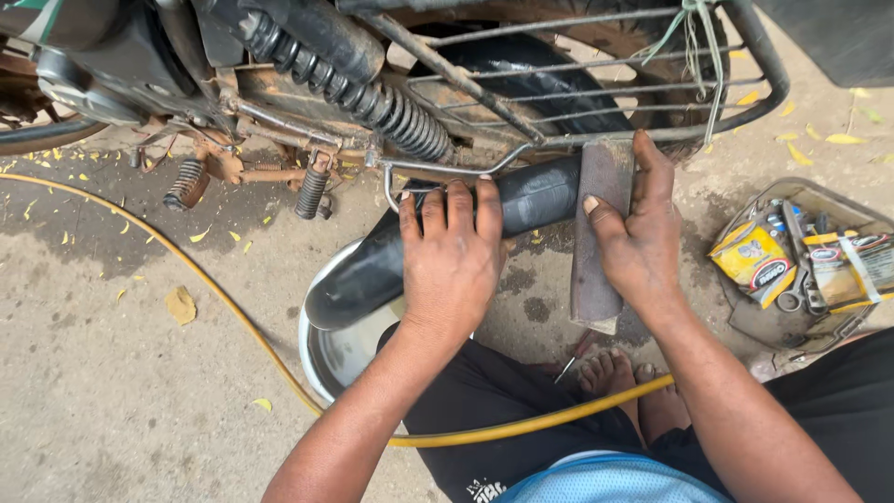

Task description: The person scrubs the surface of a motorcycle inner tube with a metal tool to prepare it for a patch. They then apply glue from a tube onto the prepared area of the inner tube.

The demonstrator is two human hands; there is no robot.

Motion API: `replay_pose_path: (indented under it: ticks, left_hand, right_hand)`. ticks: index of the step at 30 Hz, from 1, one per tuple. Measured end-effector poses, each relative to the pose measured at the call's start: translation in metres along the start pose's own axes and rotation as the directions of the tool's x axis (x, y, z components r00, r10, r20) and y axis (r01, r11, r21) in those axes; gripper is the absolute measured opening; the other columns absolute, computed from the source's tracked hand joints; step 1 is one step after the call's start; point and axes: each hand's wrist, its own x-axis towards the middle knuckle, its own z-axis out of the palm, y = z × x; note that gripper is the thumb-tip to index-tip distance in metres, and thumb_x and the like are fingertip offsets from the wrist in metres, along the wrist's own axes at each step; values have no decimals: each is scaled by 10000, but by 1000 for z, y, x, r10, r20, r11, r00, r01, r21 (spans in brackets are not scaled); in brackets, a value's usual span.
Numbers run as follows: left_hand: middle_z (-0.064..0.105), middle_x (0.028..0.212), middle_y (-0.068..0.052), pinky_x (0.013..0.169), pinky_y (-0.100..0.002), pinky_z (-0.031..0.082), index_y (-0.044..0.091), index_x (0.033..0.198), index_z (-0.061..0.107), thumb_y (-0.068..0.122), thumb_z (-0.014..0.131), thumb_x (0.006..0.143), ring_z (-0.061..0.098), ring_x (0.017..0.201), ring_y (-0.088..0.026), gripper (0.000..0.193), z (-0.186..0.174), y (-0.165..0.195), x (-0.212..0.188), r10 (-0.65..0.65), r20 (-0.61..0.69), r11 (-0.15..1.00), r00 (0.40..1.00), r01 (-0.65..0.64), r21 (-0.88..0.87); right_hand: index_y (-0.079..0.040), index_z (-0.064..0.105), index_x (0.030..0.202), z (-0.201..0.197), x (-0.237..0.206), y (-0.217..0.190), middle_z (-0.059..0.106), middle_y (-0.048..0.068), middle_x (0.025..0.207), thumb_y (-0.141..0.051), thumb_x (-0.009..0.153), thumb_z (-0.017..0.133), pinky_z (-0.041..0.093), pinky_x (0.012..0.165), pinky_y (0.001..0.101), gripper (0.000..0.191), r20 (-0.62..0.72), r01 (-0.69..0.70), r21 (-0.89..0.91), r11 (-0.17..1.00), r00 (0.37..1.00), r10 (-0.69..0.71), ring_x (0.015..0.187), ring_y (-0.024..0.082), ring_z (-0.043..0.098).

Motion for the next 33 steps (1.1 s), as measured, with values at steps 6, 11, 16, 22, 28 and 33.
replay_pose_path:
  ticks: [6, 11, 16, 22, 28, 33]
  left_hand:
    - [687, 1096, -186, 845, -497, 537, 44, 1349, 533, 402, 889, 649, 676, 974, -357, 863, 27, -24, 4, 30, 91, 999, 995, -26, -42]
    - [702, 1005, -157, 785, -451, 556, 45, 1264, 581, 396, 916, 585, 705, 907, -338, 835, 26, -24, 10, 36, 147, 997, 988, -25, -78]
    - [719, 915, -162, 766, -431, 566, 41, 1112, 613, 435, 922, 597, 719, 872, -333, 719, 25, -21, 16, -9, 250, 994, 968, 36, -105]
    - [732, 836, -149, 716, -450, 576, 68, 988, 628, 403, 898, 642, 730, 797, -335, 552, 26, -26, 19, -18, 306, 989, 952, 61, -133]
    - [728, 855, -144, 665, -447, 577, 73, 986, 648, 399, 889, 675, 734, 762, -332, 511, 28, -26, 23, -2, 255, 988, 967, 42, -151]
    - [729, 807, -130, 709, -442, 566, 82, 993, 656, 430, 895, 626, 729, 808, -324, 559, 22, -20, 20, 7, 249, 993, 968, 23, -117]
  right_hand:
    - [-39, 195, 1634, -18, -7, -23, 483, 309, 1541, 13, 964, 647, 437, 1211, 452, 810, 34, 44, -304, 952, 999, -35, 1394, 418, 557]
    - [1, 230, 1599, -8, -19, -55, 562, 343, 1396, -62, 988, 674, 533, 1024, 517, 758, 35, 156, -499, 853, 986, -161, 1230, 479, 621]
    - [41, 248, 1594, 30, 5, -75, 568, 349, 1375, -20, 921, 646, 538, 978, 504, 784, 123, 221, -494, 841, 975, -184, 1203, 494, 612]
    - [6, 177, 1604, 11, 41, -80, 502, 328, 1484, 55, 1034, 601, 469, 1214, 496, 712, -52, 413, -555, 722, 849, -526, 1420, 455, 558]
    - [25, 287, 1544, 13, -17, -65, 539, 332, 1440, -14, 925, 684, 463, 1136, 499, 737, 97, 234, -523, 820, 972, -216, 1328, 473, 576]
    - [51, 227, 1611, 34, 34, -51, 504, 322, 1545, -38, 1034, 669, 458, 1209, 468, 733, 3, 230, -432, 872, 967, -254, 1394, 458, 562]
